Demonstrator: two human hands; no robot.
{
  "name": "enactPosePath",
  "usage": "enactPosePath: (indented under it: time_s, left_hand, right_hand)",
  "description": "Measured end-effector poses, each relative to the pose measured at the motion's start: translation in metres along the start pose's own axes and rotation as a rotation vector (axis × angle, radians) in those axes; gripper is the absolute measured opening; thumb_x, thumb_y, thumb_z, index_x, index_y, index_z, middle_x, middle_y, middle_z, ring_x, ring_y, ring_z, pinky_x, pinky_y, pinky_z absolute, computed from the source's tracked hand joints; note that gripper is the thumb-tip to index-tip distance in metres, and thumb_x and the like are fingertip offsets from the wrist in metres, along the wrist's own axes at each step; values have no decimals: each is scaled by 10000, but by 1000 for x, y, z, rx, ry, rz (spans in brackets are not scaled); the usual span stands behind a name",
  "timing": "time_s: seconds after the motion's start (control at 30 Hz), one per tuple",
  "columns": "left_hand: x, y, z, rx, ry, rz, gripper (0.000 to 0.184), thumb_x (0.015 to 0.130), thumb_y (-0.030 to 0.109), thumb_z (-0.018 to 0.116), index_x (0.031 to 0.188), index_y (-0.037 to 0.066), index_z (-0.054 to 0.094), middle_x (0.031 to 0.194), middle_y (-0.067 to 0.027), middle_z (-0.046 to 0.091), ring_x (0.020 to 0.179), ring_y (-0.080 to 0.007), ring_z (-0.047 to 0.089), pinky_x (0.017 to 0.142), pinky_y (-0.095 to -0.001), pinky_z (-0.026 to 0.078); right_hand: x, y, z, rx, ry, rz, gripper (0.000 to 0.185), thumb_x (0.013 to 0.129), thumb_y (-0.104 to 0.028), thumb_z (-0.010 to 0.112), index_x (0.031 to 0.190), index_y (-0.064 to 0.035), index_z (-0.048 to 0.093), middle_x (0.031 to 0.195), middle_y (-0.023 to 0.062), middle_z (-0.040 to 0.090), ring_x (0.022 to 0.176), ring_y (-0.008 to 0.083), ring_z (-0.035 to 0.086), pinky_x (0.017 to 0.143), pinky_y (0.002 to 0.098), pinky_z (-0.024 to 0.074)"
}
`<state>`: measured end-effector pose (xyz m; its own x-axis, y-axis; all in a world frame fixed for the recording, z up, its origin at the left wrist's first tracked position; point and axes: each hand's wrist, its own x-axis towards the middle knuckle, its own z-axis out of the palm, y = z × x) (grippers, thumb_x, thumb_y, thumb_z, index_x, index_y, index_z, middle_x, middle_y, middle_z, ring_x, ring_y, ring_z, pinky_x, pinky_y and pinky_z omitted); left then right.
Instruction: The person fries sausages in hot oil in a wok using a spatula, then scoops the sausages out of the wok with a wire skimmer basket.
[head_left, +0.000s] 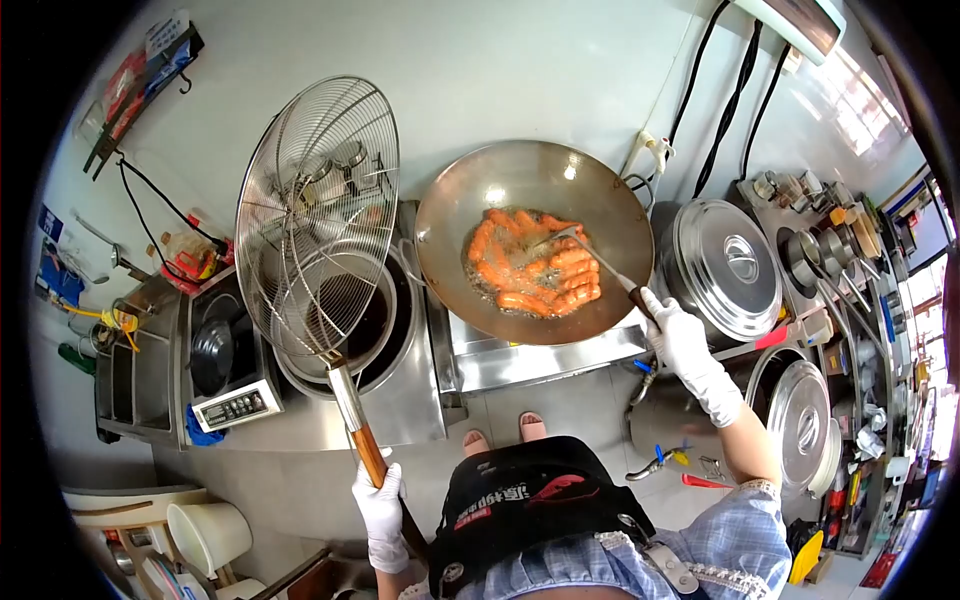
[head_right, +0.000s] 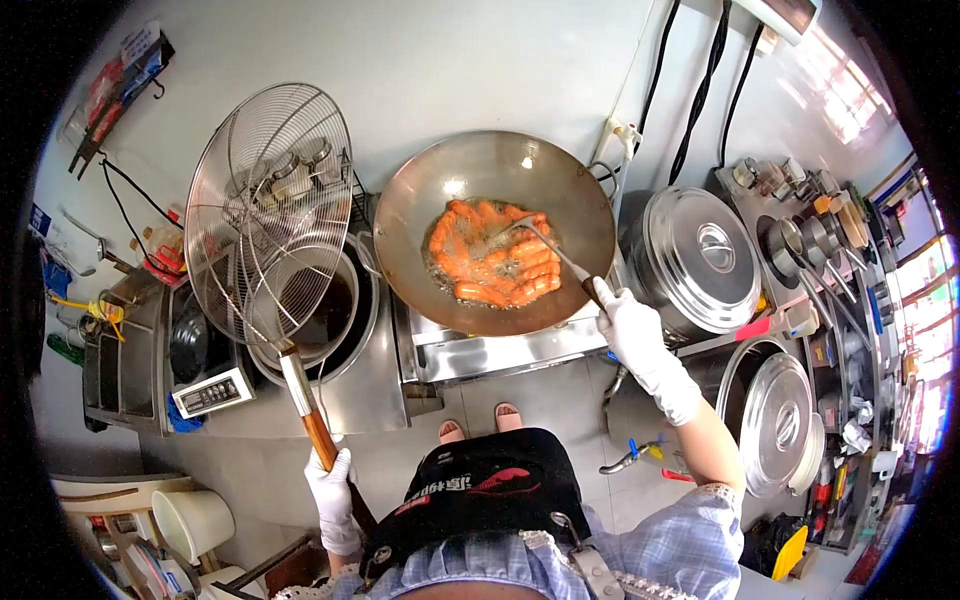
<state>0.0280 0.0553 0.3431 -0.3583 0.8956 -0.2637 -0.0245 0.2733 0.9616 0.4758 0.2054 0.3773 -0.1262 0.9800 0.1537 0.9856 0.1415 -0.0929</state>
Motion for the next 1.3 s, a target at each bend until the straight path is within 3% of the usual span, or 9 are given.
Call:
enactPosePath:
  time_s: [0.27,0.5,0.83,0.87,1.1,1.3]
  left_hand:
    - [1,-2,-3,20,-26,8,238,859,-20,616,1093,7,578,663,20,476,508,-57,438,462,-212,377]
    - [6,4,4,-27,-34,4,238,862,-8,621,1096,1,579,678,25,478,517,-48,432,465,-207,374]
    - [7,2,3,5,-38,24,219,861,-11,618,1078,7,595,688,34,479,549,-42,438,492,-198,381]
    - [6,4,3,26,-32,35,223,861,-10,618,1081,7,591,685,32,481,542,-45,440,487,-199,382]
    - [-3,8,0,48,6,27,242,861,-14,613,1098,8,568,675,10,507,502,-59,455,458,-211,383]
    - [-6,3,-3,33,43,14,236,858,-19,615,1089,6,578,672,11,505,505,-57,457,461,-212,383]
  right_hand:
    - [-46,-20,-93,120,-129,161,500,776,-112,616,1271,-110,546,918,185,607,785,350,617,715,404,498]
    - [-74,-30,-104,109,-245,133,484,763,-112,627,1244,-97,568,917,191,610,762,356,618,693,414,503]
    - [-30,-53,17,126,-184,83,535,801,-133,591,1324,-100,483,876,183,608,764,353,616,677,419,503]
    - [-24,-47,44,191,-75,29,535,802,-139,595,1322,-92,480,843,175,601,744,353,616,669,420,503]
    - [44,-69,85,210,8,67,454,833,-142,548,1281,-78,525,799,170,587,662,341,622,616,437,503]
    - [84,-56,95,-80,97,55,460,832,-187,577,1286,-127,541,768,135,562,575,303,610,546,405,514]
